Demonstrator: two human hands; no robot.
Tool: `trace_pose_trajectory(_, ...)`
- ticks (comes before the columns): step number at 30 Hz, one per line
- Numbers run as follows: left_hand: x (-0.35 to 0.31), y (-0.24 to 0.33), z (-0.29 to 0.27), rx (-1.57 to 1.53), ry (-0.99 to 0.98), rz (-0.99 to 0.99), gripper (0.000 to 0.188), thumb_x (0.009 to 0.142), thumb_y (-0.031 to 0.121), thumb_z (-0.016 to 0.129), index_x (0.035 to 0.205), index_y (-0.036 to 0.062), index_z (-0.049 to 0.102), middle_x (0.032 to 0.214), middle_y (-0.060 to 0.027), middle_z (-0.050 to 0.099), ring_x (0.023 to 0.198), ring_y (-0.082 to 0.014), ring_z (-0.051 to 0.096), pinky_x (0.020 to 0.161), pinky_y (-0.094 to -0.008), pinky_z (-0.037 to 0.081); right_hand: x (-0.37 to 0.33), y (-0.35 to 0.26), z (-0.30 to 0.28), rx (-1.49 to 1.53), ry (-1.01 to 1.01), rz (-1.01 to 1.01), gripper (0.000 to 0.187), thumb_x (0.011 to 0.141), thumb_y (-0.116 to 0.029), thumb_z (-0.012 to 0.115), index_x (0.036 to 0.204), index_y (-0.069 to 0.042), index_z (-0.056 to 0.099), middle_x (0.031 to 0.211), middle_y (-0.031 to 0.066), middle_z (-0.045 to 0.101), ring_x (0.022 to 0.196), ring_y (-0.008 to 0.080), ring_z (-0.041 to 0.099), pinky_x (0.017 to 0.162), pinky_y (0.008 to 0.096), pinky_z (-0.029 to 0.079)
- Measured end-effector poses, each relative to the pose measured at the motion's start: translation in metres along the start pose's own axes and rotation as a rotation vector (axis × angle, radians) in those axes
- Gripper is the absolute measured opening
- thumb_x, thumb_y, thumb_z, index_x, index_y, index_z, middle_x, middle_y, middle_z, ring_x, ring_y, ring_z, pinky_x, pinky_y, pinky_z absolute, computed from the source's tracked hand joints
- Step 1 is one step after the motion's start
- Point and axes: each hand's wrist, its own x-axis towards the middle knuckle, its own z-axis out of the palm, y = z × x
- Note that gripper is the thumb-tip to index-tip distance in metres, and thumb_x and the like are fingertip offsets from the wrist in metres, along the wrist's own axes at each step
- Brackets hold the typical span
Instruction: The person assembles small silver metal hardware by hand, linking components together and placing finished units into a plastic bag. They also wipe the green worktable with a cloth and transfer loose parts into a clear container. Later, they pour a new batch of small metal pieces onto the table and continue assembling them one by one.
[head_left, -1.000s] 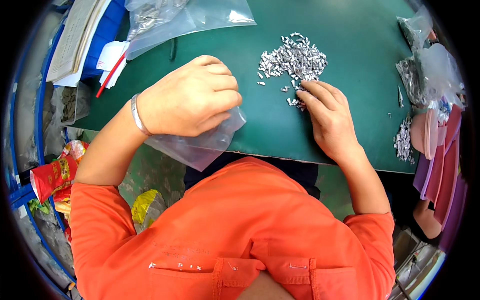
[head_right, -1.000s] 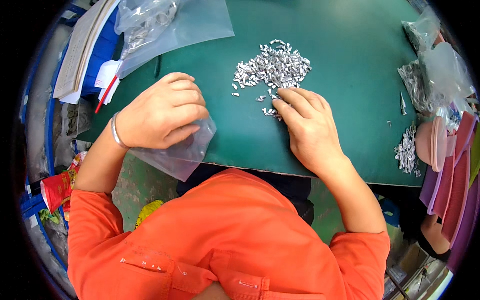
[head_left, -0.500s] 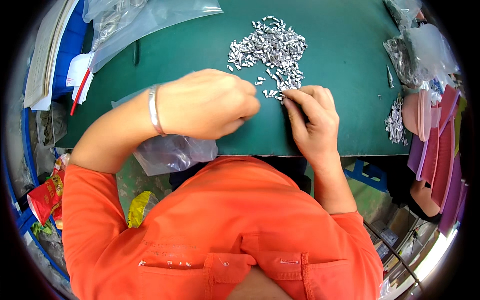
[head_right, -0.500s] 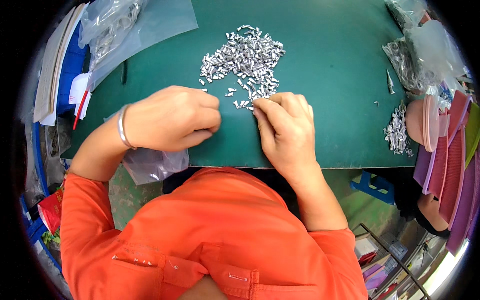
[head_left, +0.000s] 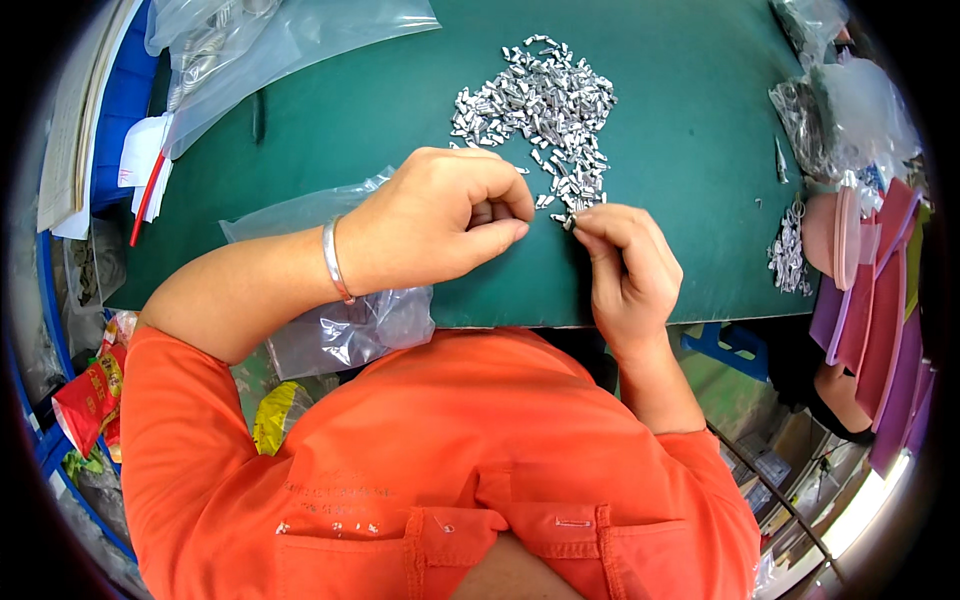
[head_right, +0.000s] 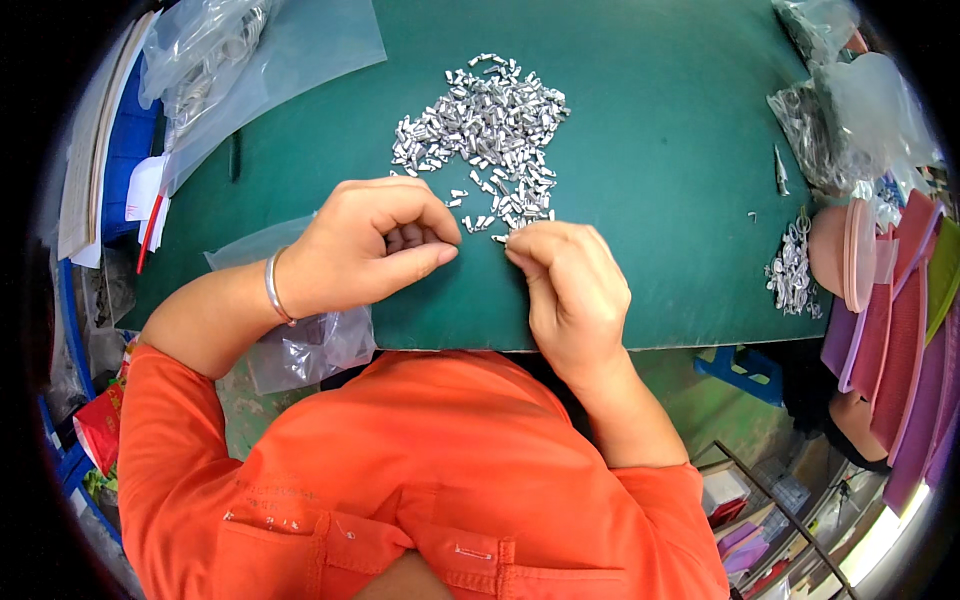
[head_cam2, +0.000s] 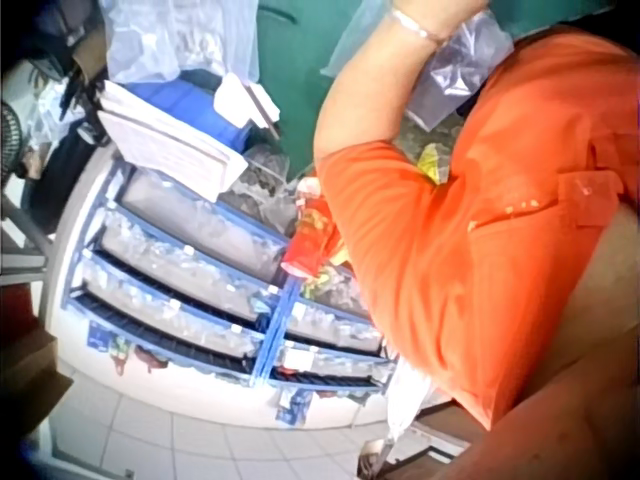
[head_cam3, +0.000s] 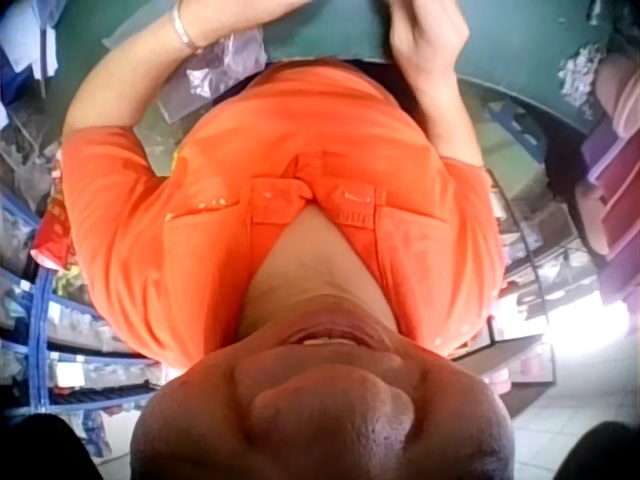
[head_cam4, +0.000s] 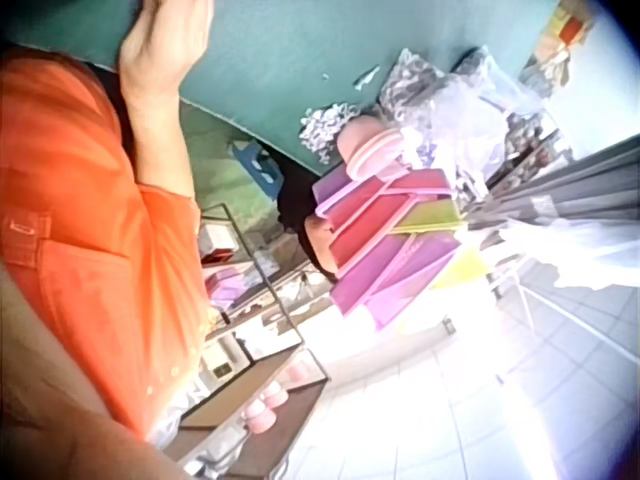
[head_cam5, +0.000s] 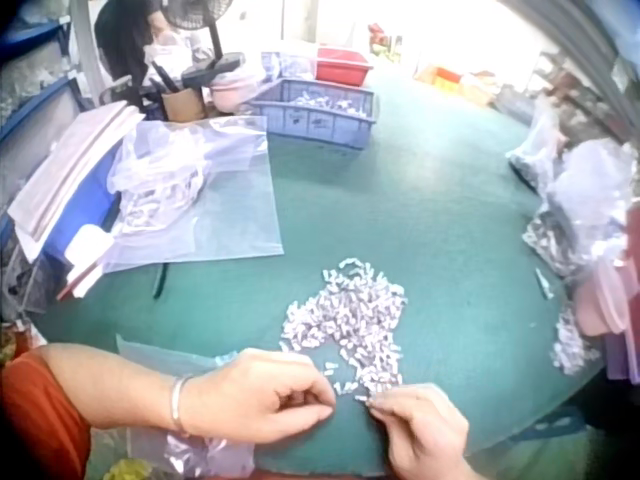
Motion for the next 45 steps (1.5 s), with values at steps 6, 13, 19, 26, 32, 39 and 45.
trace_pose_trajectory(6,-0.001,0.000,0.003,-0.083,-0.089,-0.031,0.009,0.076,0.005,0.068,0.084,0.0017,0.066,0.074,-0.0035,0.060,0.058,-0.0071,0.054,0.052,-0.0207,0.044,-0.012,-0.007,0.012,0.327,0.106,0.077,0.027,0.070,0.013,0.067,0.081,-0.001,0.047,0.078,0.0144,0.064,0.068,0.0222,0.062,0.061,0.0279,0.050)
trace_pose_trajectory(13,-0.001,0.000,0.003,-0.042,-0.122,0.009,0.010,0.077,0.011,0.068,0.082,0.0025,0.066,0.071,-0.0044,0.060,0.060,-0.0106,0.055,0.052,-0.0231,0.044,-0.008,-0.008,0.017,0.237,0.110,-0.151,0.029,0.067,0.012,0.070,0.080,-0.001,0.049,0.077,0.0140,0.064,0.068,0.0224,0.062,0.060,0.0283,0.051)
trace_pose_trajectory(19,-0.001,-0.001,0.005,-0.032,-0.079,0.029,0.007,0.078,0.009,0.067,0.081,0.0031,0.066,0.074,-0.0054,0.062,0.061,-0.0134,0.056,0.052,-0.0242,0.044,-0.008,-0.010,0.014,0.265,0.098,-0.007,0.027,0.066,0.010,0.072,0.079,-0.001,0.051,0.076,0.0121,0.064,0.069,0.0214,0.061,0.061,0.0277,0.050)
trace_pose_trajectory(26,-0.002,0.000,0.007,0.046,-0.052,0.093,0.007,0.076,0.007,0.067,0.082,0.0034,0.066,0.075,-0.0056,0.062,0.061,-0.0146,0.057,0.052,-0.0243,0.045,-0.010,-0.010,0.013,0.307,0.097,0.021,0.027,0.067,0.011,0.070,0.079,-0.002,0.050,0.075,0.0111,0.064,0.067,0.0204,0.061,0.060,0.0274,0.048)
trace_pose_trajectory(32,-0.002,0.000,0.007,0.043,-0.060,0.070,0.007,0.075,0.005,0.067,0.083,0.0031,0.066,0.075,-0.0056,0.062,0.061,-0.0141,0.056,0.052,-0.0241,0.045,-0.010,-0.008,0.014,0.297,0.099,0.004,0.028,0.067,0.012,0.070,0.080,-0.002,0.050,0.074,0.0106,0.063,0.065,0.0199,0.060,0.058,0.0268,0.048)
trace_pose_trajectory(39,-0.002,0.001,0.006,0.058,-0.068,0.057,0.008,0.075,0.004,0.067,0.083,0.0028,0.066,0.075,-0.0058,0.062,0.061,-0.0138,0.057,0.052,-0.0243,0.045,-0.012,-0.008,0.014,0.311,0.091,0.011,0.029,0.067,0.012,0.069,0.082,-0.002,0.049,0.074,0.0107,0.063,0.065,0.0193,0.060,0.057,0.0257,0.048)
trace_pose_trajectory(45,-0.002,0.000,0.006,0.067,-0.057,0.076,0.008,0.074,0.004,0.067,0.083,0.0029,0.066,0.074,-0.0060,0.061,0.061,-0.0146,0.057,0.052,-0.0249,0.045,-0.009,-0.007,0.013,0.271,0.077,-0.040,0.029,0.066,0.013,0.069,0.080,-0.002,0.050,0.075,0.0107,0.063,0.066,0.0198,0.060,0.058,0.0265,0.048)
